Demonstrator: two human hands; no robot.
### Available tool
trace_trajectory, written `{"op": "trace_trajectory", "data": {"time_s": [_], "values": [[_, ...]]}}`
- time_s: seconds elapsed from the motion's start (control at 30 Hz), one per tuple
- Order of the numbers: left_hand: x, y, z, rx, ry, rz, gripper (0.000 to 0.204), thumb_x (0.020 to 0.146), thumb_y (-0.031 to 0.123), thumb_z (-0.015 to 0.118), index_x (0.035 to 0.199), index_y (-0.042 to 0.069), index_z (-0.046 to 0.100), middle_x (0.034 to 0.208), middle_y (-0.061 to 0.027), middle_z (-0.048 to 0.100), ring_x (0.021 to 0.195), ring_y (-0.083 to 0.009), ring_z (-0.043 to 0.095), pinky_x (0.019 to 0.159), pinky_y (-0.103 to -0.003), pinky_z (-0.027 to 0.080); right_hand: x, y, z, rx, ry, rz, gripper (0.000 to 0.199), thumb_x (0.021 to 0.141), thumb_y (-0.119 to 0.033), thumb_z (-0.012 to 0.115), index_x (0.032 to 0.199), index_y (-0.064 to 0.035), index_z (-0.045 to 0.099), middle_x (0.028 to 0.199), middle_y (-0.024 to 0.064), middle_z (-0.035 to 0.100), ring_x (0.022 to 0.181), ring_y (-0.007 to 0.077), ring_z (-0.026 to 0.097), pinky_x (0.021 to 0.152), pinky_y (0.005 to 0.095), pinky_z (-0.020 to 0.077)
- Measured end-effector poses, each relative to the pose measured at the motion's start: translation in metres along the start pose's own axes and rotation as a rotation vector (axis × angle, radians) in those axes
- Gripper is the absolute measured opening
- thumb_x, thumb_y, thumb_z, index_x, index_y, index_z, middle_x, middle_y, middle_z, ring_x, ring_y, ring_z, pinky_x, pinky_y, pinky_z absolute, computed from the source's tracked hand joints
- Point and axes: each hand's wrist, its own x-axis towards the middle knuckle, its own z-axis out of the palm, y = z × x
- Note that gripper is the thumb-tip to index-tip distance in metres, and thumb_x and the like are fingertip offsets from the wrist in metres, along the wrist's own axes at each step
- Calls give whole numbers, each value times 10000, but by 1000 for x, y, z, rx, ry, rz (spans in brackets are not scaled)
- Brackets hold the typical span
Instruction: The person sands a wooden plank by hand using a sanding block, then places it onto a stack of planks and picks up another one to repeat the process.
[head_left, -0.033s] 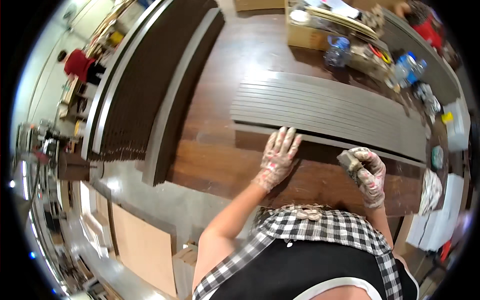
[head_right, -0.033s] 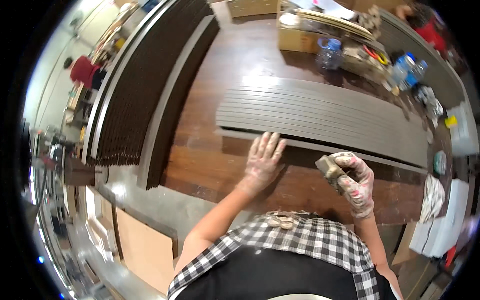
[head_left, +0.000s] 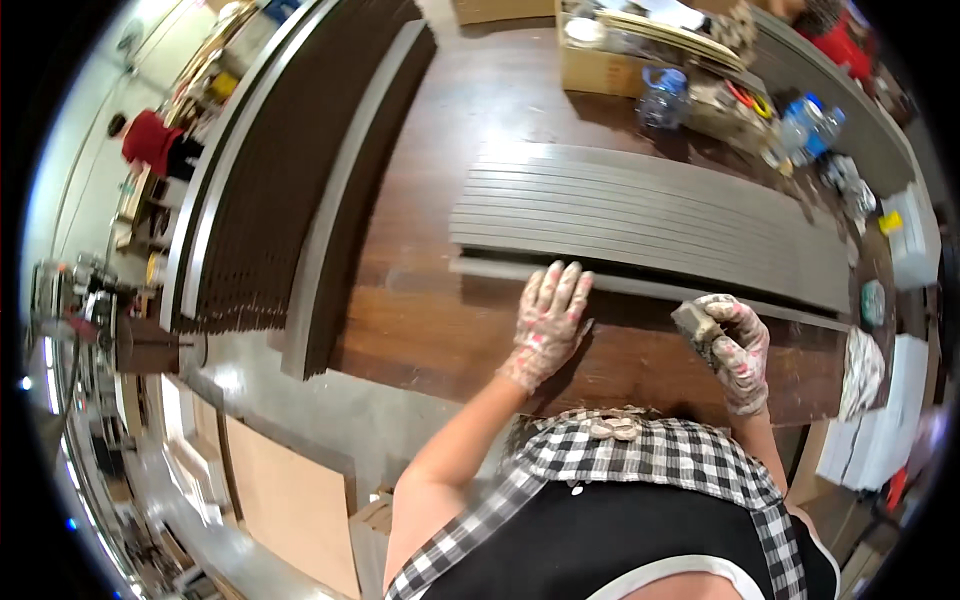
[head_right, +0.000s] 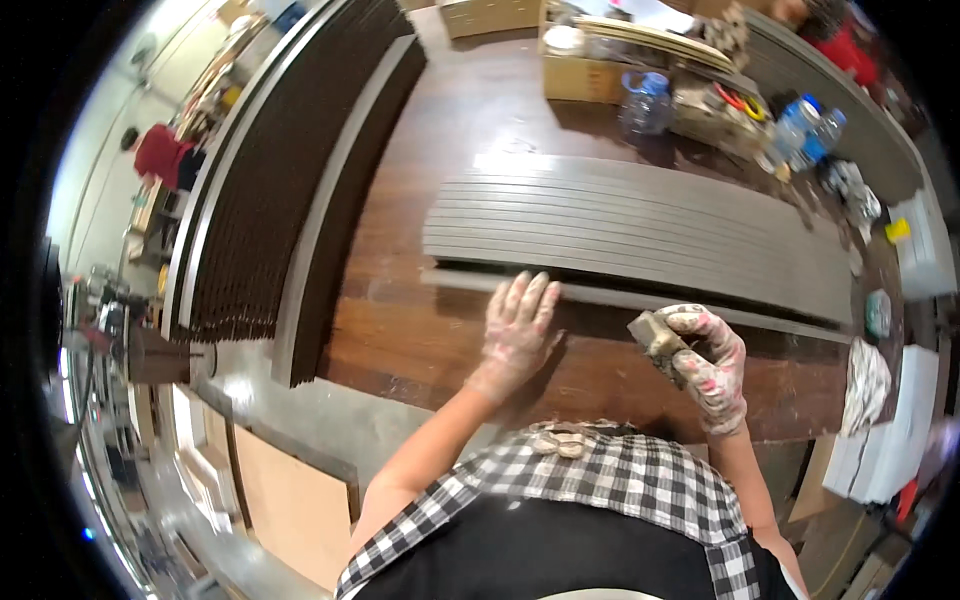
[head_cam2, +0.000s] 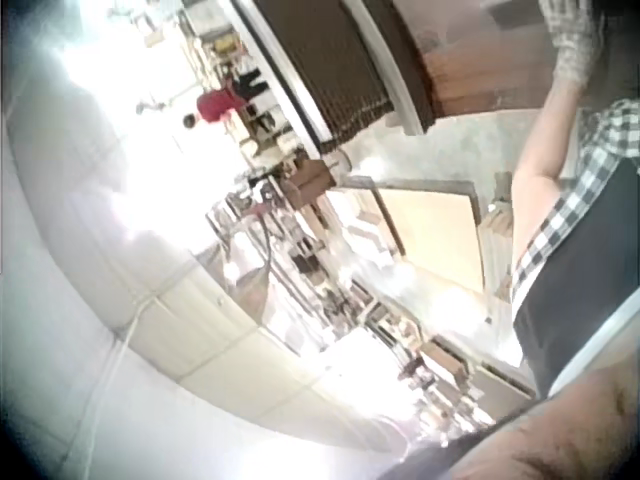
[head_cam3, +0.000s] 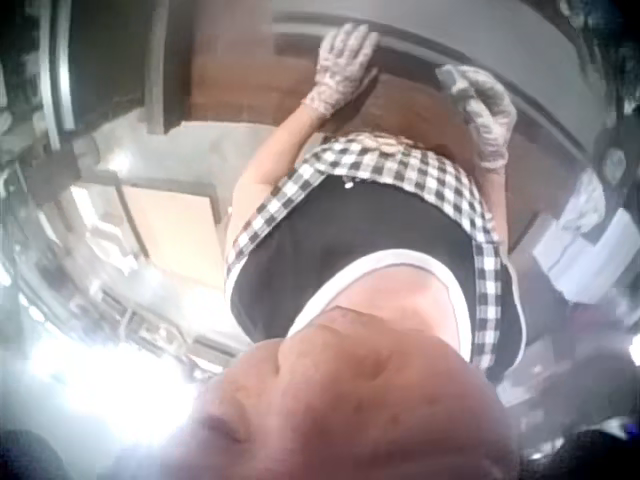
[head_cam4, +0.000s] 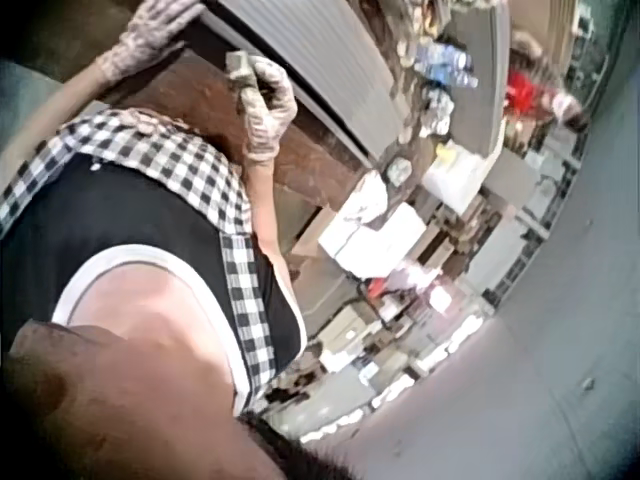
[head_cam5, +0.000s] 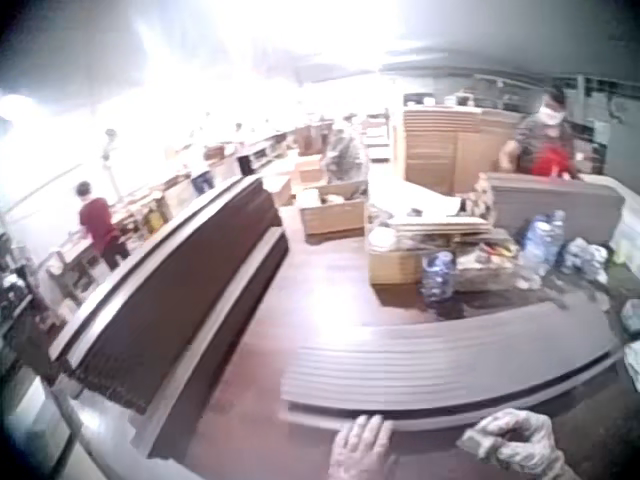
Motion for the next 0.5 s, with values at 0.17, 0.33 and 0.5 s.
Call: {"op": "trace_trajectory", "data": {"time_s": [0.17,0.33,0.5], "values": [[-27,20,1,-194,-196,102,673,803,319,736,1376,55,504,1280,-155,554,1216,-352,509,1073,-515,365,-28,1,-15,225,178,59,375,843,-224,759,1142,-32,640,1174,93,651,1115,225,623,1016,405,482],[23,49,22,-146,-189,78,747,805,431,728,1413,88,461,1400,-204,451,1317,-396,402,1104,-528,327,-25,27,-26,267,178,37,273,881,-87,688,1143,-25,639,1160,98,669,1108,209,634,1022,372,483],[9,63,15,-132,-333,-1,744,791,452,720,1386,69,491,1283,-139,522,1230,-305,465,1049,-473,340,-23,35,-25,149,190,111,264,891,-65,670,1148,-17,635,1143,107,674,1118,228,637,1010,377,502]]}}
